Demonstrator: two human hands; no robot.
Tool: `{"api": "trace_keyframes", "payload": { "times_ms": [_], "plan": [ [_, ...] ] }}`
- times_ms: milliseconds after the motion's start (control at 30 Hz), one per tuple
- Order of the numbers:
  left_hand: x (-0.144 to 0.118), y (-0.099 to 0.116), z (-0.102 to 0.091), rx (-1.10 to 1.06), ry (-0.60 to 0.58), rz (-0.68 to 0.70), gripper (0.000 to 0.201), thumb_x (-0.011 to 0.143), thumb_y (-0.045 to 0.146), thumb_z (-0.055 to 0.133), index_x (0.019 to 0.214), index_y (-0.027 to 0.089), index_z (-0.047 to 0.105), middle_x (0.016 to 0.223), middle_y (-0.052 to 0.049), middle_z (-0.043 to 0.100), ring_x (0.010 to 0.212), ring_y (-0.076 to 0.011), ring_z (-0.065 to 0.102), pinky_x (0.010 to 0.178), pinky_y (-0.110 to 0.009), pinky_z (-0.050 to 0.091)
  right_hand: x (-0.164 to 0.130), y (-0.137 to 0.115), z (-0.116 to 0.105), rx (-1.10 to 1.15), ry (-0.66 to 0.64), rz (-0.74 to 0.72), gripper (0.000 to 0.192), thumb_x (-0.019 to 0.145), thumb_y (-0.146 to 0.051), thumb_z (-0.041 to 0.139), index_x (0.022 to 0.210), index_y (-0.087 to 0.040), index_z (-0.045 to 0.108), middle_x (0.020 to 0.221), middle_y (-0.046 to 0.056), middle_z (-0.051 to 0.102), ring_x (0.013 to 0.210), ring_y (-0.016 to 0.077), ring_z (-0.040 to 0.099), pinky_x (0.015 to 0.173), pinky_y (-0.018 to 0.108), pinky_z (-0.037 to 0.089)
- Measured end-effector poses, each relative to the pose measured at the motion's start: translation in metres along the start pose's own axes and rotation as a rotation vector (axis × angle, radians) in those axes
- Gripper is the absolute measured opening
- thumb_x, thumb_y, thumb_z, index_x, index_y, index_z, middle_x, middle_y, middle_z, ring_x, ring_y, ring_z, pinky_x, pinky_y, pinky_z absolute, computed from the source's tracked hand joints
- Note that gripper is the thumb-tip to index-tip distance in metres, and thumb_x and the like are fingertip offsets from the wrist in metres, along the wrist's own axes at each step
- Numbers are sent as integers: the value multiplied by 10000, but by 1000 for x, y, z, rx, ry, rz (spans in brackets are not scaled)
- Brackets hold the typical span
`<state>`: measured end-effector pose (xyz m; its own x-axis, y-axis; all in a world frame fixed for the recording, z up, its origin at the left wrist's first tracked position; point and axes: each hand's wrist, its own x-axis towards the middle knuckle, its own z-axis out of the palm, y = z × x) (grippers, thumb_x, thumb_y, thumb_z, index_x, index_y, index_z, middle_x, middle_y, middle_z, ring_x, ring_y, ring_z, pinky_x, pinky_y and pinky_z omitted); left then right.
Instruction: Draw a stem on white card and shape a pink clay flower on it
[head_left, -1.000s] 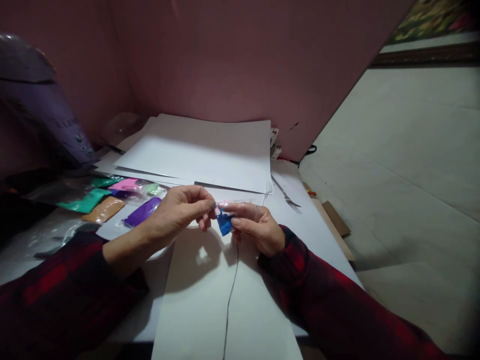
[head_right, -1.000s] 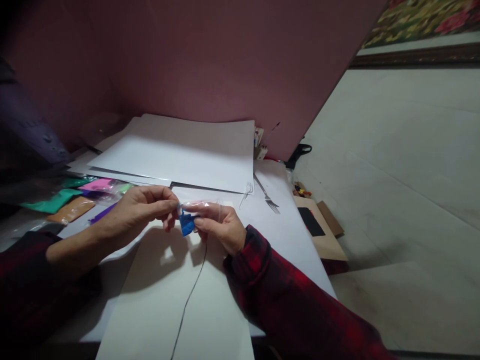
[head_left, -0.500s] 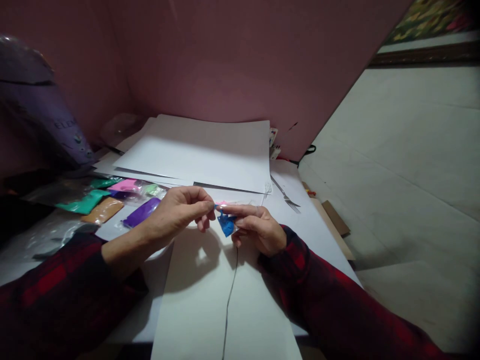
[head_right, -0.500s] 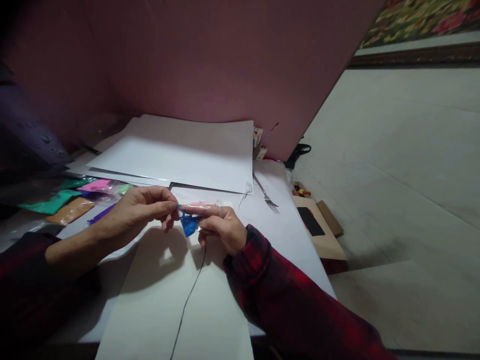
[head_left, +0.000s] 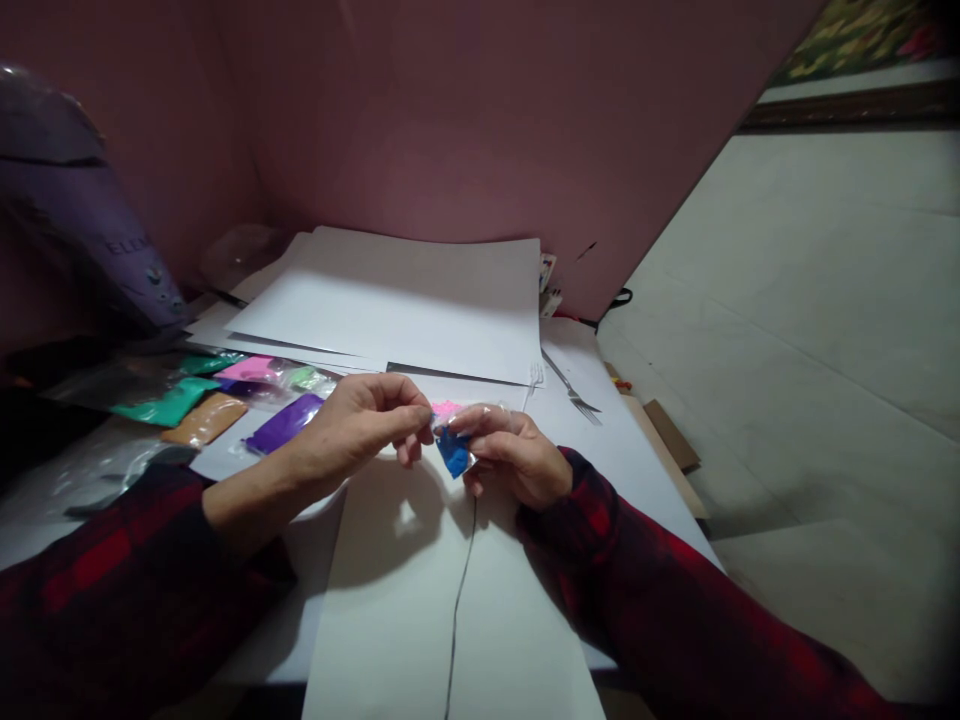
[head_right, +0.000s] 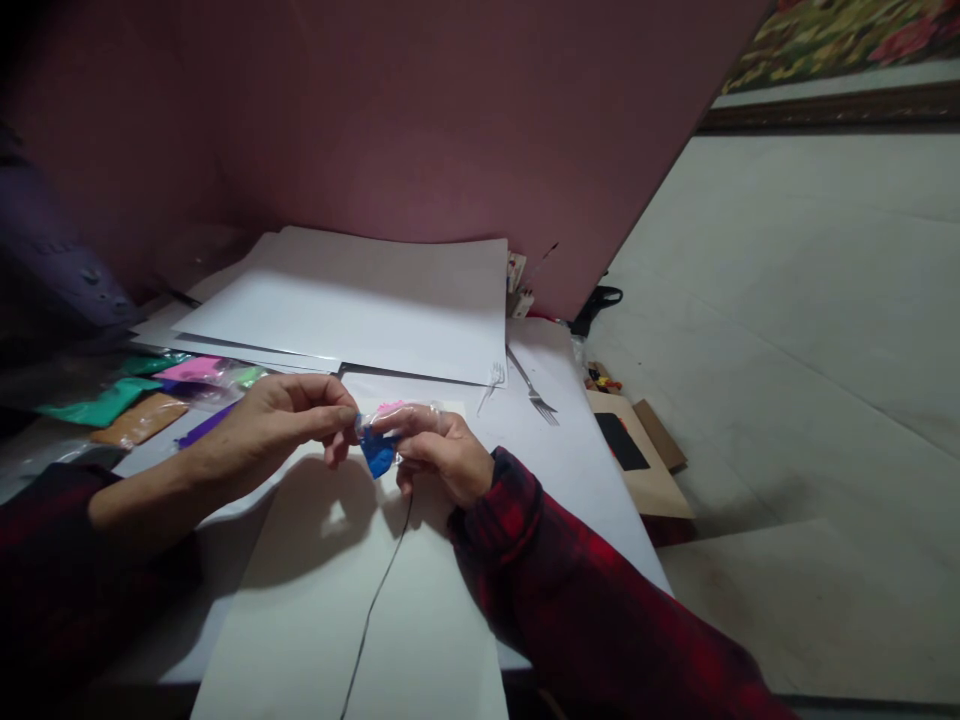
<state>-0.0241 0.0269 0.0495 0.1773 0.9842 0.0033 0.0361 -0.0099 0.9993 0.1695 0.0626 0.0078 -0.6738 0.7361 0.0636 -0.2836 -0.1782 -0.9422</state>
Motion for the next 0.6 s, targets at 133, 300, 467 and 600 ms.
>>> {"api": "trace_keyframes", "payload": {
  "times_ms": [133,300,467,600],
  "plan": [
    [1,2,1,-13,41,-7,132,731,230,661,628,157,624,589,-9,657,477,-104,567,500,-231,462,0,1,1,6,46,-36,236,693,-126,565,868,-198,705,760,5,643,490,71,432,447,225,466],
    [1,0,0,-16,45,1,126,746,226,652,643,158,630,606,-10,661,493,-105,572,514,-232,466,0,-1,2,-9,67,-65,234,701,-135,573,869,-197,723,787,11,637,504,68,435,439,214,454],
    [1,0,0,2,47,-9,127,738,226,651,639,150,624,595,-12,656,482,-105,568,507,-232,469,0,-1,2,-16,65,-54,299,695,-117,585,935,-197,745,847,23,660,497,51,398,438,207,452],
    [1,1,1,-22,45,0,124,726,221,663,632,149,627,584,-5,651,481,-102,569,501,-226,470,-1,-2,2,-1,30,-21,381,691,-99,572,1015,-202,745,647,-16,579,481,59,387,440,203,454]
  ]
}}
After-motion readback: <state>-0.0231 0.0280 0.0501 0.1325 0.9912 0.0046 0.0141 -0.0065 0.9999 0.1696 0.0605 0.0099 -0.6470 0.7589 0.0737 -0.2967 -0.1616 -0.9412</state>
